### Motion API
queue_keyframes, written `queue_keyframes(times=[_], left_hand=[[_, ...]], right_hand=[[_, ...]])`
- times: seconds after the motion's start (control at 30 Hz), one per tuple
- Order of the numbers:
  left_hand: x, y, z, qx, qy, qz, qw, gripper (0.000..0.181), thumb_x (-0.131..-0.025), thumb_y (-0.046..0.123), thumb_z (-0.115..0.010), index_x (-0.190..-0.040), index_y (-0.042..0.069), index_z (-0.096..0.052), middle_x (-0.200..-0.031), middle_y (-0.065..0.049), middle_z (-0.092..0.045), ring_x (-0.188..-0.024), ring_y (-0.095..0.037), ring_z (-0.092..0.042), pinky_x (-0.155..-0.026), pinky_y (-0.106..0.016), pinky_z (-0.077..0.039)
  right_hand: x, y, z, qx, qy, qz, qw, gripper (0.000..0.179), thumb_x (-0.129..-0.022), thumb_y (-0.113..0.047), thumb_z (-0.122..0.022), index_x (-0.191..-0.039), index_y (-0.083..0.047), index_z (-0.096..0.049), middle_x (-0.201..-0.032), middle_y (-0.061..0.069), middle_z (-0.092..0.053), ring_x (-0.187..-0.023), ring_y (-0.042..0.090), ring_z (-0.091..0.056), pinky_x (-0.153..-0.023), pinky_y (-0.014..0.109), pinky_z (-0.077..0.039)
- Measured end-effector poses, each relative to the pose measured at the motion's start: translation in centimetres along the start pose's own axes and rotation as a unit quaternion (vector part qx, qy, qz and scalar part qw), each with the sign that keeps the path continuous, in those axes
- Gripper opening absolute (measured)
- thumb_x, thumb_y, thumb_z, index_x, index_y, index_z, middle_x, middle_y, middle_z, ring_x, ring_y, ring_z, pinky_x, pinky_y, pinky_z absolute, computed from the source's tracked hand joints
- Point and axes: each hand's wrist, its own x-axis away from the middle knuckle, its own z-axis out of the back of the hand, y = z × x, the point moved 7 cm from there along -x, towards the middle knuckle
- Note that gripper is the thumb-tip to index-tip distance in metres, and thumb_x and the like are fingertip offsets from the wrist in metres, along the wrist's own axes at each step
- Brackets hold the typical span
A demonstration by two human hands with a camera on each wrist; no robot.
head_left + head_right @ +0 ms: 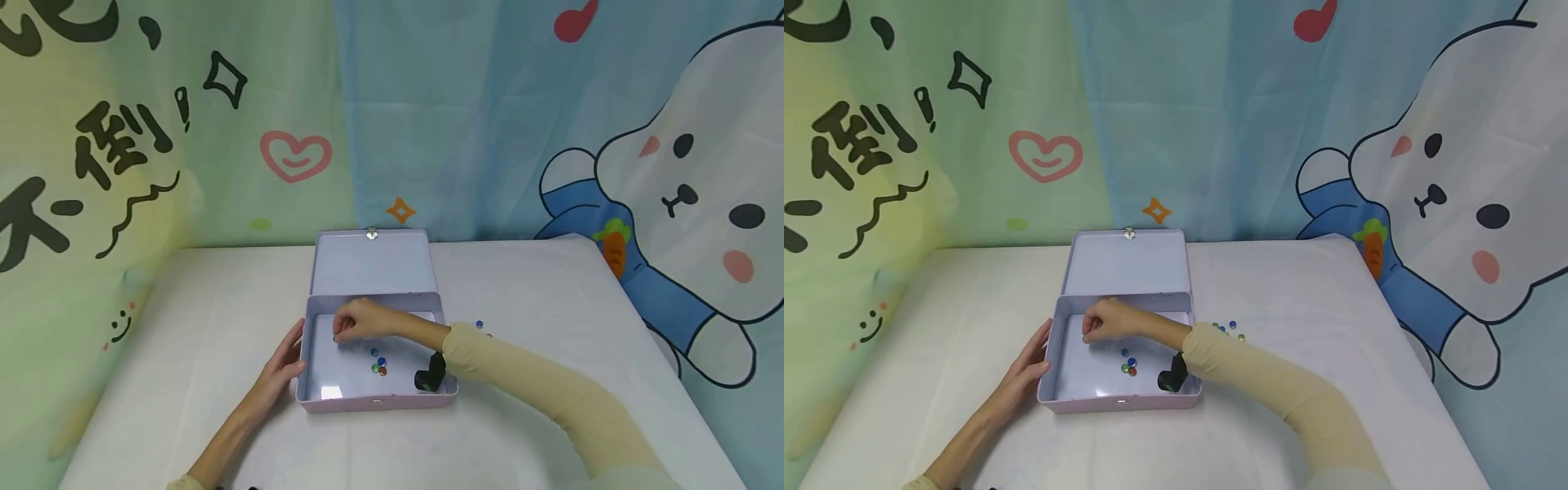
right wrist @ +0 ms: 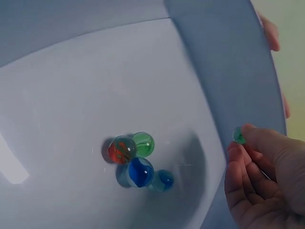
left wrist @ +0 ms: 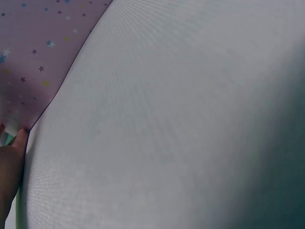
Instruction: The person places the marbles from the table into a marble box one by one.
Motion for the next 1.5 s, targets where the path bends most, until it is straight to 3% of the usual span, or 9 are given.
queue_keyframes(times=[0.37,0.73,1.13,1.33,1.5], left_hand=[[-0.1,0.3,-0.3,0.009,-0.004,-0.002,1.0000,0.067,-0.099,0.016,-0.041,-0.156,0.030,-0.011,-0.165,-0.009,-0.006,-0.149,-0.046,-0.011,-0.113,-0.067,-0.016],[-0.1,0.2,-0.2,0.004,-0.003,0.000,1.0000,0.065,-0.100,0.018,-0.041,-0.156,0.032,-0.011,-0.165,-0.008,-0.005,-0.149,-0.046,-0.010,-0.112,-0.069,-0.014],[-0.1,-0.1,0.0,-0.005,0.001,0.008,1.0000,0.064,-0.100,0.021,-0.041,-0.156,0.035,-0.012,-0.165,-0.007,-0.006,-0.149,-0.046,-0.011,-0.112,-0.070,-0.014],[-0.2,0.0,-0.1,-0.002,0.000,0.007,1.0000,0.065,-0.099,0.021,-0.041,-0.156,0.033,-0.012,-0.165,-0.008,-0.006,-0.149,-0.046,-0.011,-0.112,-0.069,-0.014],[-0.1,-0.1,0.1,-0.007,0.004,0.011,0.9999,0.065,-0.099,0.023,-0.042,-0.156,0.033,-0.012,-0.165,-0.007,-0.007,-0.149,-0.045,-0.013,-0.112,-0.069,-0.016]], right_hand=[[-1.2,1.3,-1.4,0.017,-0.005,-0.047,0.9987,0.008,-0.087,-0.014,-0.071,-0.090,-0.008,-0.068,-0.079,0.000,-0.064,-0.067,0.003,-0.053,-0.062,0.013,-0.044],[-1.5,1.4,-1.9,0.028,0.006,-0.033,0.9990,0.009,-0.086,-0.015,-0.073,-0.086,-0.007,-0.068,-0.074,-0.003,-0.061,-0.065,0.002,-0.049,-0.060,0.012,-0.040],[-1.7,1.6,-2.1,0.026,0.008,-0.045,0.9986,0.010,-0.087,-0.017,-0.072,-0.086,-0.007,-0.068,-0.073,-0.004,-0.060,-0.065,0.002,-0.049,-0.061,0.013,-0.040],[-1.4,1.2,-1.3,0.029,0.023,-0.034,0.9987,0.013,-0.088,-0.018,-0.070,-0.093,-0.006,-0.069,-0.081,0.001,-0.067,-0.070,0.002,-0.053,-0.065,0.013,-0.044],[-0.2,-0.4,0.6,0.018,0.037,-0.016,0.9990,0.023,-0.092,-0.022,-0.066,-0.106,-0.004,-0.070,-0.095,0.005,-0.071,-0.080,0.004,-0.059,-0.073,0.014,-0.048]])
